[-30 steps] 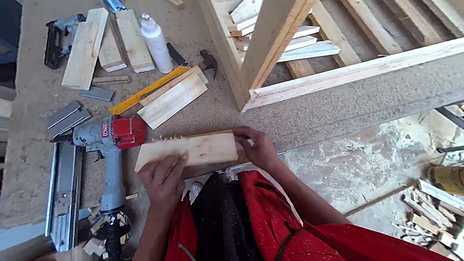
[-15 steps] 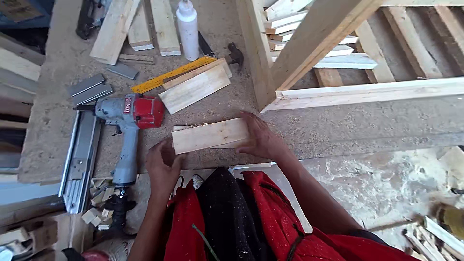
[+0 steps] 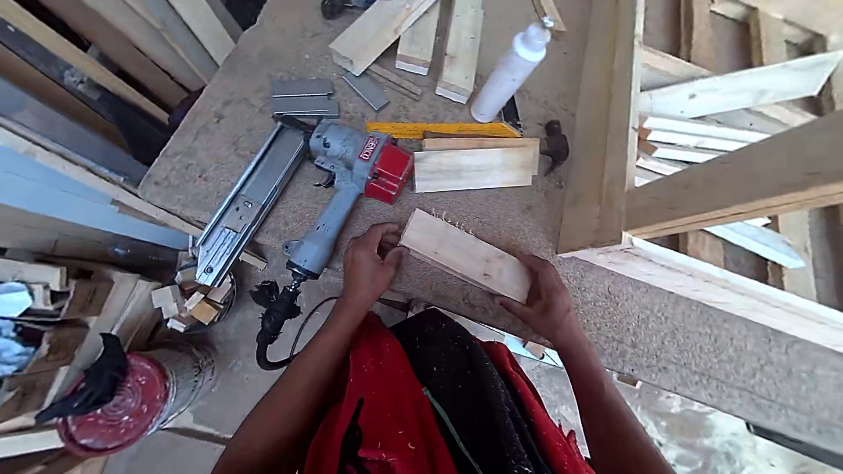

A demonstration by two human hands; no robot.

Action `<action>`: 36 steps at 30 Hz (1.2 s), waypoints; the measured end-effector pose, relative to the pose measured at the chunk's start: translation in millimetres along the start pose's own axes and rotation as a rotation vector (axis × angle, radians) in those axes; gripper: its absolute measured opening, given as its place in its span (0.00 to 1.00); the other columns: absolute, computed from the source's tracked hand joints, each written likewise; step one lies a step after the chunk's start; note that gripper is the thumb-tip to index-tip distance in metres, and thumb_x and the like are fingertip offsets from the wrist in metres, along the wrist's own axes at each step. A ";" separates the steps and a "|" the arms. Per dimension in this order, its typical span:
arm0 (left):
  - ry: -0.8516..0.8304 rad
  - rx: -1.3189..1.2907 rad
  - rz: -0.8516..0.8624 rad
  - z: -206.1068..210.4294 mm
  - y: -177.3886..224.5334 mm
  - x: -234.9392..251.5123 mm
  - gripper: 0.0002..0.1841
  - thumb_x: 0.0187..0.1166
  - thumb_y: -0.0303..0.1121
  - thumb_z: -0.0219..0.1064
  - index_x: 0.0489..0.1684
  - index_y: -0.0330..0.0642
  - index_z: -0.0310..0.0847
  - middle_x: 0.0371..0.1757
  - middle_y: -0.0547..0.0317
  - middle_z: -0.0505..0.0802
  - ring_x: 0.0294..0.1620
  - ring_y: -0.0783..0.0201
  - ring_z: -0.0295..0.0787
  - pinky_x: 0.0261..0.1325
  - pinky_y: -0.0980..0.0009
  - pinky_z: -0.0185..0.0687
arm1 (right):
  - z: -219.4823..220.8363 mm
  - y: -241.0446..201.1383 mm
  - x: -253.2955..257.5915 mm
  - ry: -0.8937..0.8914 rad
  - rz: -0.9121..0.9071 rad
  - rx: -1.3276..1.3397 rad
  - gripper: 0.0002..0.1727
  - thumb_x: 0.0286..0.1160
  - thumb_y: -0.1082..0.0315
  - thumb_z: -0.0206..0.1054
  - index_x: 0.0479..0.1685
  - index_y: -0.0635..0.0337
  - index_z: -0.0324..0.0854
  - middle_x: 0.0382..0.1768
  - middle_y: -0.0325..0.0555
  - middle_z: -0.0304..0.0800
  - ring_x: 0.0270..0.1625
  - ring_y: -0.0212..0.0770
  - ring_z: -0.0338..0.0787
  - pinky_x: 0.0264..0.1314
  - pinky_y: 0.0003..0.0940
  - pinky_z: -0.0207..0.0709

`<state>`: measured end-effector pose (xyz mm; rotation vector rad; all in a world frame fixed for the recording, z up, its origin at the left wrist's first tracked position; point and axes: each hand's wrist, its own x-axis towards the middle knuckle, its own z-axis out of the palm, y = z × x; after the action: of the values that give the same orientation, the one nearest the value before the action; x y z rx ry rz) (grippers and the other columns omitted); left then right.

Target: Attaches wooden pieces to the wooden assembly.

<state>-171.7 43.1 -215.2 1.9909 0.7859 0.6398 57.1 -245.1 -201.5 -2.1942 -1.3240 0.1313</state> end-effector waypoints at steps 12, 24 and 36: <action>-0.002 0.011 0.096 -2.4 -2.6 -1.5 0.24 0.72 0.38 0.80 0.67 0.43 0.85 0.57 0.62 0.96 0.62 0.64 0.91 0.74 0.53 0.81 | 7.4 10.8 -3.2 0.017 -0.051 -0.001 0.52 0.51 0.42 0.86 0.78 0.60 0.72 0.74 0.54 0.80 0.75 0.46 0.83 0.78 0.46 0.78; -0.104 -0.059 0.077 -10.4 0.0 4.6 0.24 0.74 0.46 0.77 0.63 0.40 0.85 0.55 0.56 0.96 0.57 0.64 0.93 0.67 0.56 0.89 | 2.8 -2.4 -0.1 0.002 -0.007 -0.008 0.51 0.50 0.45 0.88 0.78 0.61 0.73 0.72 0.58 0.82 0.73 0.51 0.85 0.77 0.49 0.79; -0.140 -0.089 -0.086 -15.2 22.1 17.5 0.20 0.70 0.38 0.81 0.56 0.38 0.86 0.46 0.57 0.97 0.46 0.68 0.95 0.55 0.63 0.92 | 2.9 -2.4 1.9 0.044 -0.016 0.090 0.51 0.47 0.48 0.91 0.76 0.63 0.74 0.67 0.55 0.86 0.71 0.46 0.86 0.78 0.43 0.79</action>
<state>-164.3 55.0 -186.4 1.8882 0.7412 0.4720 55.2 -241.5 -202.3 -2.0989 -1.2868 0.1328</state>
